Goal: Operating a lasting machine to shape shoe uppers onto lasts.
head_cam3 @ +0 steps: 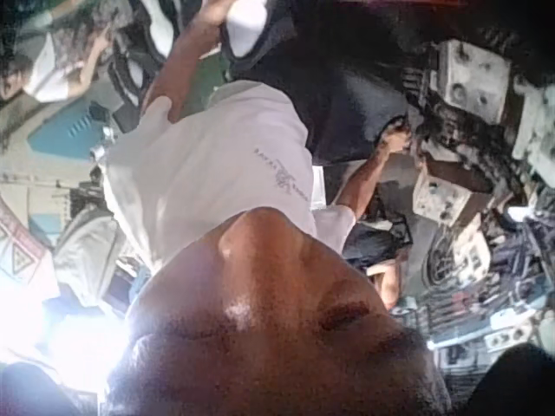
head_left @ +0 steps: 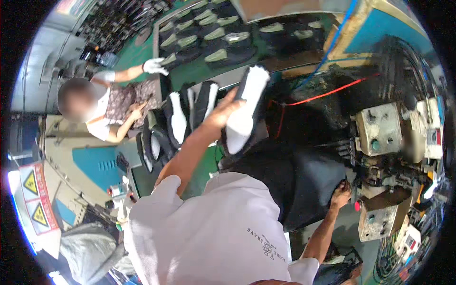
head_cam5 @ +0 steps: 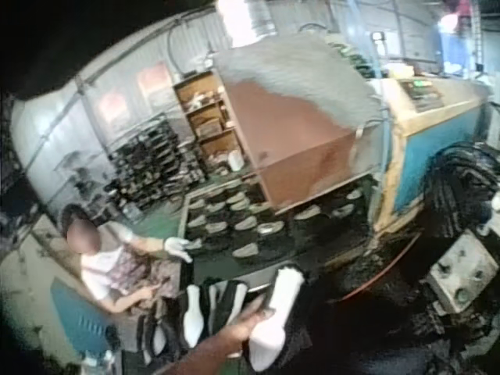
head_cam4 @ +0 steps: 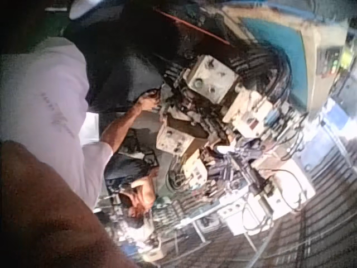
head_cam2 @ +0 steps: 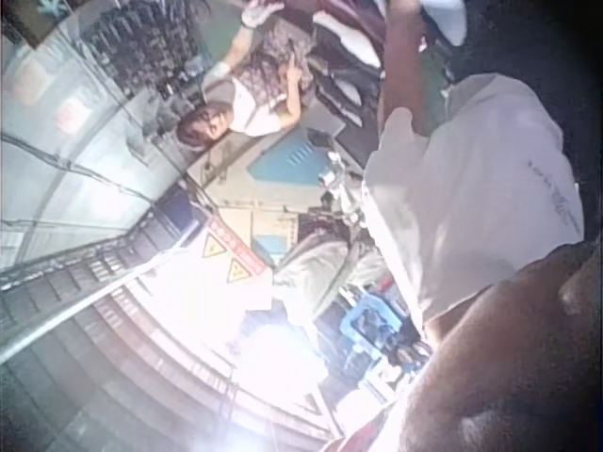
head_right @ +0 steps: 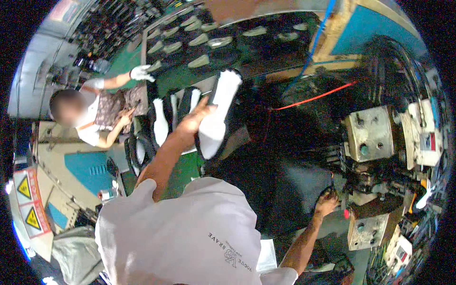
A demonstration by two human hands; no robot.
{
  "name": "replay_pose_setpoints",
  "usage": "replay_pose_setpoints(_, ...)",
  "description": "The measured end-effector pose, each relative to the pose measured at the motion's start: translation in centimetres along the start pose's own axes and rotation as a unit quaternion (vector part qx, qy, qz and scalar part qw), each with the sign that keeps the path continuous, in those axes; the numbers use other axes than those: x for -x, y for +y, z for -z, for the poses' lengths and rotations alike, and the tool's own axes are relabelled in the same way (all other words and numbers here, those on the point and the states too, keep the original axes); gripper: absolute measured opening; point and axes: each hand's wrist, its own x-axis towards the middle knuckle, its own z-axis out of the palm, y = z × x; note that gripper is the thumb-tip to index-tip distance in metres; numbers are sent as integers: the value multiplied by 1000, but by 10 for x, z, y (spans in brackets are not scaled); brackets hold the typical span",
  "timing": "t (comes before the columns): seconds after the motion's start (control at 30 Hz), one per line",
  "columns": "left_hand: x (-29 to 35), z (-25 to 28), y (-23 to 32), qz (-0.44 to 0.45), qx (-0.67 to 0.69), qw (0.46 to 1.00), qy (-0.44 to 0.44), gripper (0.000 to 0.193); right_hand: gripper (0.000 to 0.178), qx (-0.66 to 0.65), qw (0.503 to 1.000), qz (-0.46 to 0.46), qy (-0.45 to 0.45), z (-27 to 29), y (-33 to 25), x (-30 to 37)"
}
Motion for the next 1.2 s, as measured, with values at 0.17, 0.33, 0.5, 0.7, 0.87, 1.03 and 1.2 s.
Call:
replay_pose_setpoints(0.17,68,136,5,-125,-56,952,274,100,54,-41,998,49,-24,-5,1,-10)
replay_pose_setpoints(0.33,143,260,-7,-136,-26,915,380,96,57,-80,994,64,-38,-10,9,-9)
replay_pose_setpoints(0.5,176,375,-44,-120,-221,829,499,84,57,-90,992,77,-29,9,9,-4)
replay_pose_setpoints(0.7,195,513,-158,19,-423,734,531,96,51,-93,992,80,-5,19,1,-6)
replay_pose_setpoints(0.87,192,550,-240,116,-375,750,532,103,53,-82,995,60,-19,15,-6,-3)
replay_pose_setpoints(1.03,189,571,-235,65,-411,764,493,98,53,-89,995,29,-31,14,-11,8)
replay_pose_setpoints(1.2,207,560,-230,57,-393,789,469,92,48,-80,992,-59,-79,14,-24,13)
